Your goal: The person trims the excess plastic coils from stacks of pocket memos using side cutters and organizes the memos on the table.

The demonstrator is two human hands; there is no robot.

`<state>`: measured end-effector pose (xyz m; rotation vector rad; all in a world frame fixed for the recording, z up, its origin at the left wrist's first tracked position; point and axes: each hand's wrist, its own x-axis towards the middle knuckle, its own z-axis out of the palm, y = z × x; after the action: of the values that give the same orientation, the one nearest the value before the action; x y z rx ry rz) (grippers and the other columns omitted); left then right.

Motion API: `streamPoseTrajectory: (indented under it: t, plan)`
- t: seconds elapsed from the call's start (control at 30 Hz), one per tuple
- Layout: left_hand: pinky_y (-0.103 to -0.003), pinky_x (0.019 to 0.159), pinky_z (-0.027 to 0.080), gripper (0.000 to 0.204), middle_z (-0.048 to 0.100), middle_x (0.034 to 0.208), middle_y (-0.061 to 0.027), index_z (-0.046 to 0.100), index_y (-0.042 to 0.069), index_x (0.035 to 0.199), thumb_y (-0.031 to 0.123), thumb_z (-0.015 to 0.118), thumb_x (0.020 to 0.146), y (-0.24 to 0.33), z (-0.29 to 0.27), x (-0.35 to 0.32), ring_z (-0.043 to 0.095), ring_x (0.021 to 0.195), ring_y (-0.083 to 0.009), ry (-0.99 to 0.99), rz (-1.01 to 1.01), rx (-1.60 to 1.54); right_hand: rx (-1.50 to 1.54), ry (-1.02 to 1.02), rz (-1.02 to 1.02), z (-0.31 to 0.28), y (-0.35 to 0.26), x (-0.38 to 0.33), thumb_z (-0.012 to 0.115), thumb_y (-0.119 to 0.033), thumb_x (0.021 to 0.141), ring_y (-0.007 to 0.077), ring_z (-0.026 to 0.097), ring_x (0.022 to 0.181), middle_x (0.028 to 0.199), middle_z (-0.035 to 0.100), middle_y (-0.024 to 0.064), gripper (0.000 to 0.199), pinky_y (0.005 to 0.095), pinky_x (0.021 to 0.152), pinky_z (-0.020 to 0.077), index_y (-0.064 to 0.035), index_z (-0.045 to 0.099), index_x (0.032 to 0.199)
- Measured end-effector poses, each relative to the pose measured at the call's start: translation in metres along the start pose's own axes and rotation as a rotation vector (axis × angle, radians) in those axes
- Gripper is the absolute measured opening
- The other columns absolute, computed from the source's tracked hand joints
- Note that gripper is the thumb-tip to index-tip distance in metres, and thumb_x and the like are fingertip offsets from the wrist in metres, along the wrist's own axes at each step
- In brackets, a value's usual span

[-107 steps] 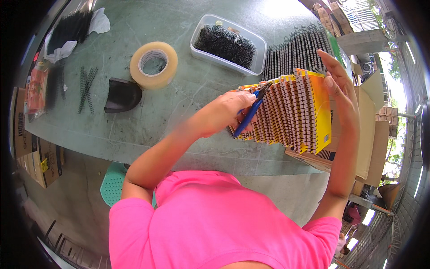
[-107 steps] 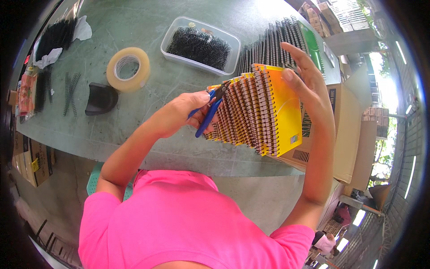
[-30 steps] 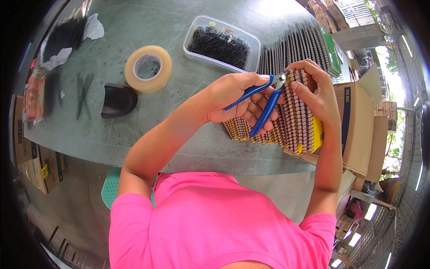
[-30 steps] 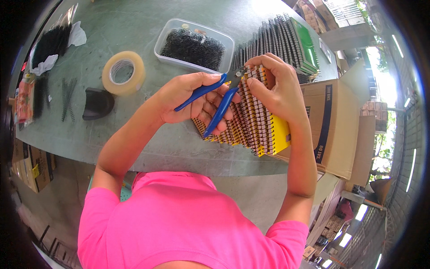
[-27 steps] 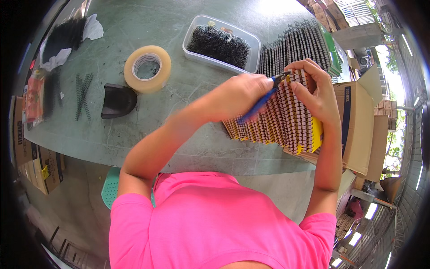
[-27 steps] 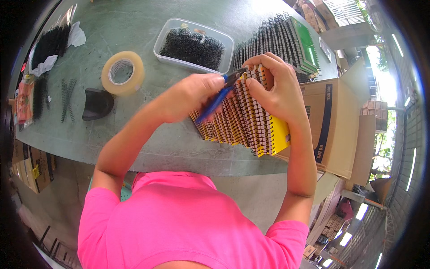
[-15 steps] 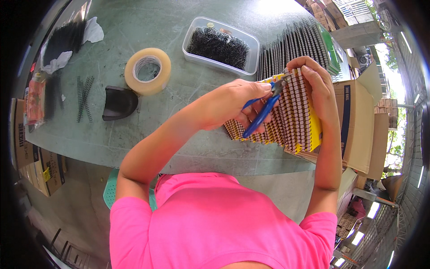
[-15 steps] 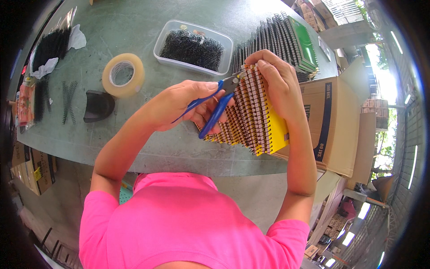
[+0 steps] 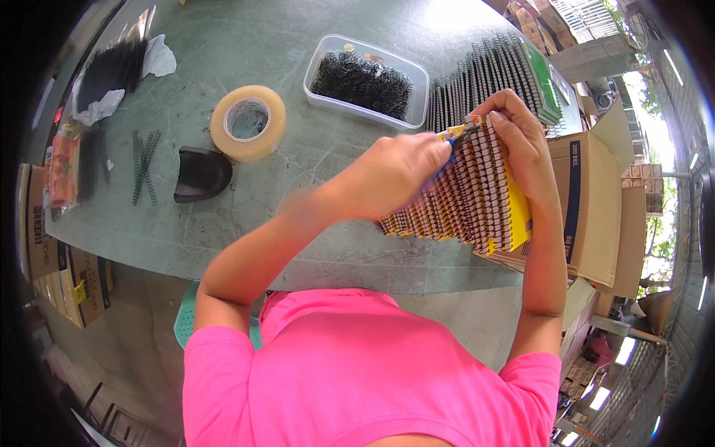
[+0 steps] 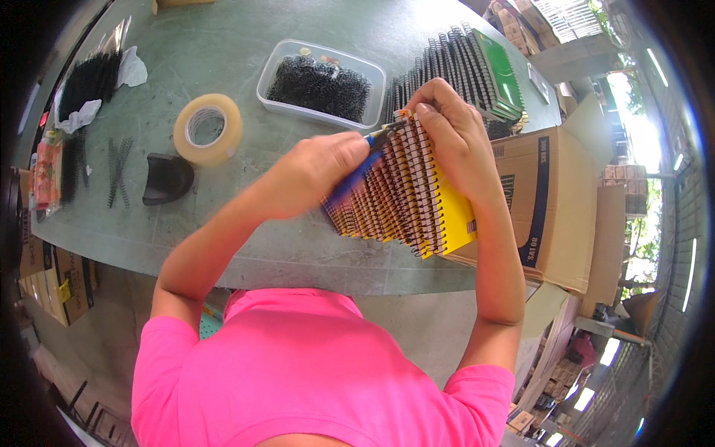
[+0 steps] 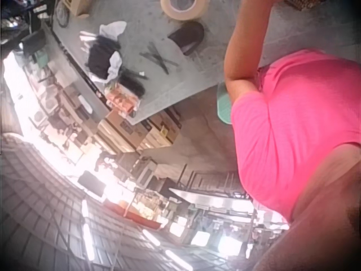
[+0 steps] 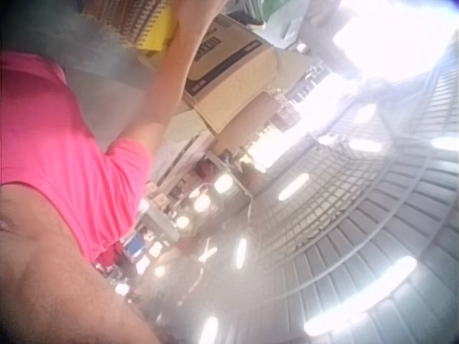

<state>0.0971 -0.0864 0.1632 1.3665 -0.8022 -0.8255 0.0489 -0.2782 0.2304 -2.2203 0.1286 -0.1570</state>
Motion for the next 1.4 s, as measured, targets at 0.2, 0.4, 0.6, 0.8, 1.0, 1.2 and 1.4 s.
streamPoseTrajectory:
  t: [0.2,0.4,0.6,0.8,1.0,1.2,1.4]
  plan:
    - [-0.031,0.066,0.046,0.038,0.060,0.083,-0.0117,0.054,0.002,0.103,0.035,0.037,0.096,-0.004,-0.005,-0.004,0.060,0.073,-0.0212,0.166,0.055,0.272,-0.064,0.007,0.019,-0.004,-0.001,0.003,0.043,-0.016,0.088,0.0157,0.055,0.065,0.071,0.060,0.0085,0.019,0.0285,0.063,0.0418,-0.0022,0.057,0.088]
    - [-0.035,0.070,0.051,0.050,0.062,0.093,-0.0175,0.052,-0.003,0.110,0.041,0.036,0.094,0.008,-0.010,-0.002,0.064,0.079,-0.0288,-0.216,-0.263,-0.649,-0.177,0.002,-0.094,0.001,-0.003,0.003,0.040,-0.016,0.091,0.0246,0.060,0.071,0.077,0.064,0.0121,0.020,0.0347,0.069,0.0440,-0.0033,0.056,0.089]
    - [-0.044,0.077,0.051,0.056,0.061,0.097,-0.0221,0.051,-0.004,0.113,0.044,0.032,0.094,0.005,-0.009,0.001,0.064,0.083,-0.0344,-0.368,-0.315,-0.897,-0.286,-0.010,-0.112,0.000,-0.002,0.000,0.039,-0.018,0.092,0.0294,0.057,0.079,0.082,0.063,0.0125,0.019,0.0375,0.078,0.0394,-0.0049,0.053,0.091]
    - [-0.047,0.078,0.050,0.054,0.061,0.098,-0.0214,0.051,-0.003,0.113,0.043,0.032,0.094,0.005,-0.008,-0.002,0.064,0.083,-0.0338,-0.322,-0.323,-0.909,-0.244,-0.026,-0.133,0.000,-0.006,-0.001,0.039,-0.019,0.092,0.0302,0.056,0.079,0.081,0.062,0.0128,0.019,0.0376,0.078,0.0390,-0.0045,0.053,0.090]
    - [-0.038,0.077,0.046,0.035,0.056,0.100,-0.0218,0.049,-0.002,0.112,0.027,0.040,0.094,0.006,0.019,-0.006,0.057,0.090,-0.0366,0.349,0.144,0.735,-0.308,-0.067,-0.138,-0.003,-0.009,0.000,0.039,-0.018,0.092,0.0308,0.057,0.078,0.078,0.059,0.0144,0.020,0.0381,0.073,0.0417,-0.0036,0.052,0.090]
    - [-0.040,0.086,0.042,0.033,0.055,0.099,-0.0210,0.051,-0.001,0.112,0.024,0.049,0.090,0.002,0.005,-0.041,0.053,0.093,-0.0377,0.191,0.134,0.309,-0.211,-0.004,-0.196,-0.008,0.002,0.005,0.050,-0.015,0.086,0.0216,0.059,0.081,0.080,0.060,0.0105,0.014,0.0323,0.072,0.0459,-0.0030,0.056,0.089]
    - [-0.045,0.092,0.037,0.046,0.051,0.107,-0.0193,0.052,0.002,0.115,0.031,0.063,0.080,-0.125,0.019,-0.127,0.048,0.102,-0.0358,0.235,-0.065,1.110,-0.179,0.069,-0.386,-0.019,-0.012,0.003,0.058,-0.014,0.083,0.0122,0.058,0.079,0.080,0.061,0.0046,0.014,0.0249,0.075,0.0455,-0.0002,0.059,0.087]
